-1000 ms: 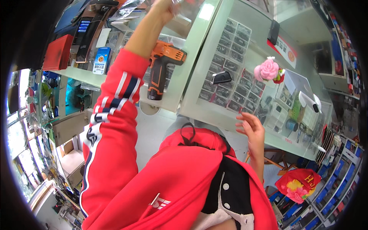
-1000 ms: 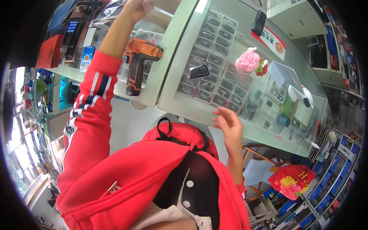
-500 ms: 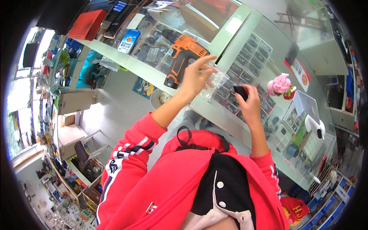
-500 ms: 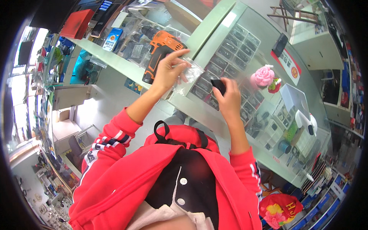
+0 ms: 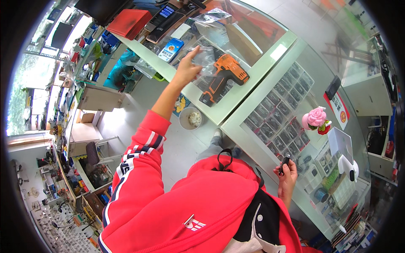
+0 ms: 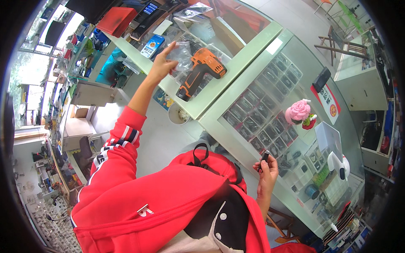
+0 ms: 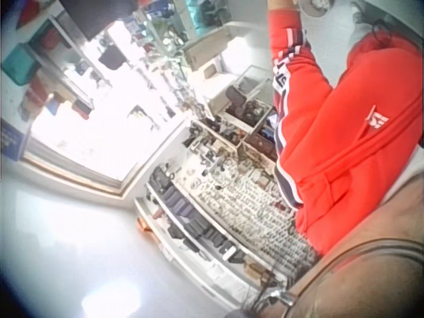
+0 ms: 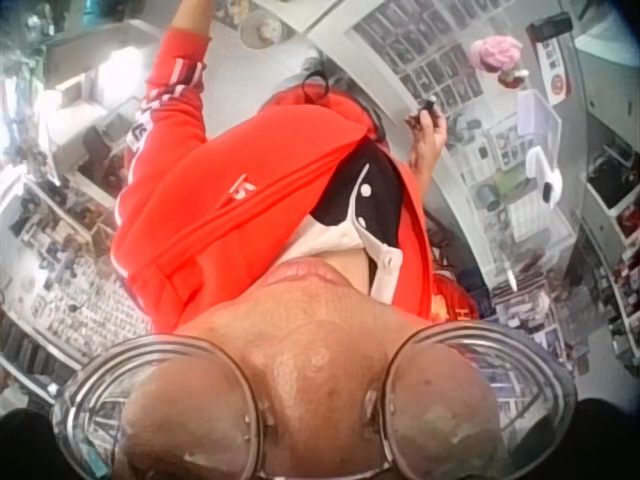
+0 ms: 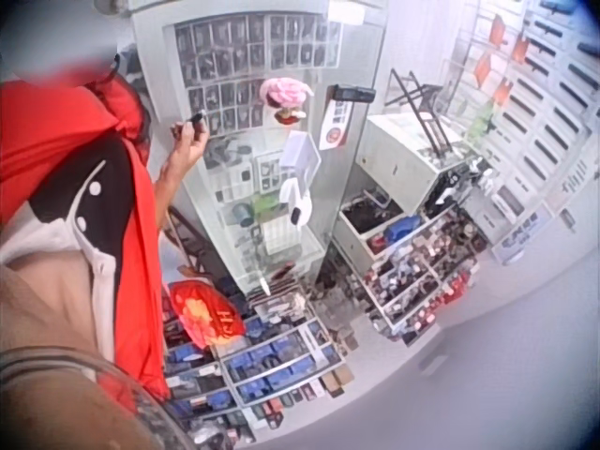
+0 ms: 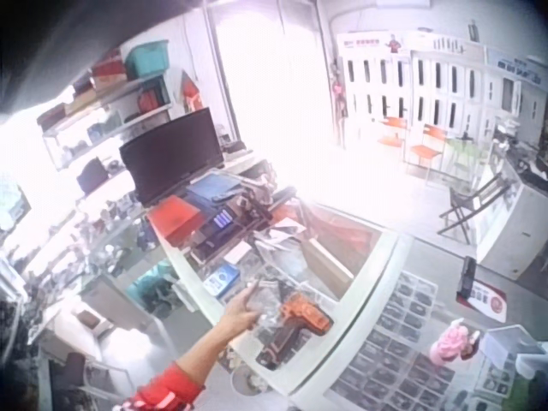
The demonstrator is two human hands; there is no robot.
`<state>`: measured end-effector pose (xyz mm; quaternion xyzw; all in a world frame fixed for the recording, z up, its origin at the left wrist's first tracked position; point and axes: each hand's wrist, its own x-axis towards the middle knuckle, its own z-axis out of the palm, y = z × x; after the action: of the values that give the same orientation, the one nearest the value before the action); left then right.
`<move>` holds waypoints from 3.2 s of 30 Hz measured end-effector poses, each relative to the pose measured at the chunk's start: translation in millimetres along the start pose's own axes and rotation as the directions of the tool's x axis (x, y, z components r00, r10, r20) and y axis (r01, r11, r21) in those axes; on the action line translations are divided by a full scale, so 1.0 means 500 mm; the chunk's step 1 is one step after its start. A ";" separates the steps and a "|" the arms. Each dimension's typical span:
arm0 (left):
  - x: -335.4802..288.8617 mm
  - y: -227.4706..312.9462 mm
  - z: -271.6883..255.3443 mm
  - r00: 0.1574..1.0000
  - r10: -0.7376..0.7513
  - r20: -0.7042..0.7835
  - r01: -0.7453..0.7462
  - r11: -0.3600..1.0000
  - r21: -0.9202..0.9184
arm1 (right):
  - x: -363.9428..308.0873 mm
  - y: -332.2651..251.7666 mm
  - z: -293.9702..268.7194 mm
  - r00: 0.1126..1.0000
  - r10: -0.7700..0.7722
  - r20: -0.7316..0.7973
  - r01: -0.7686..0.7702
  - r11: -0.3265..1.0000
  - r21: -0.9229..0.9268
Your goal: The person opens a small black electronic device with a screwdriver, removes a battery, and reassembles the device. They then move around the shop, handling boxes and papers on a counter before returning to the device.
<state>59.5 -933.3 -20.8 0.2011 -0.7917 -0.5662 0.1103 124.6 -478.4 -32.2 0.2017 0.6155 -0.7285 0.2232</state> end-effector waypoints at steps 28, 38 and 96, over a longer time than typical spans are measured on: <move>0.008 -0.087 -0.065 0.781 0.625 0.005 -0.518 0.642 0.565 | -0.222 0.019 0.035 0.978 -0.142 -0.155 0.210 0.608 0.765; -0.619 0.104 0.327 0.371 0.191 0.909 0.067 0.971 -0.231 | -0.425 0.158 -0.081 0.818 -0.542 -0.193 0.572 0.737 0.358; -1.145 -0.029 -0.303 0.998 -0.045 -0.042 -0.008 0.578 -0.816 | -0.757 0.443 0.437 0.204 0.075 0.976 -0.729 0.677 0.101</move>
<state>635.4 -812.7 46.7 0.1524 -0.4374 -0.8617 0.2074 557.7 -696.3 39.3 -0.0307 0.0499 -0.7543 0.6540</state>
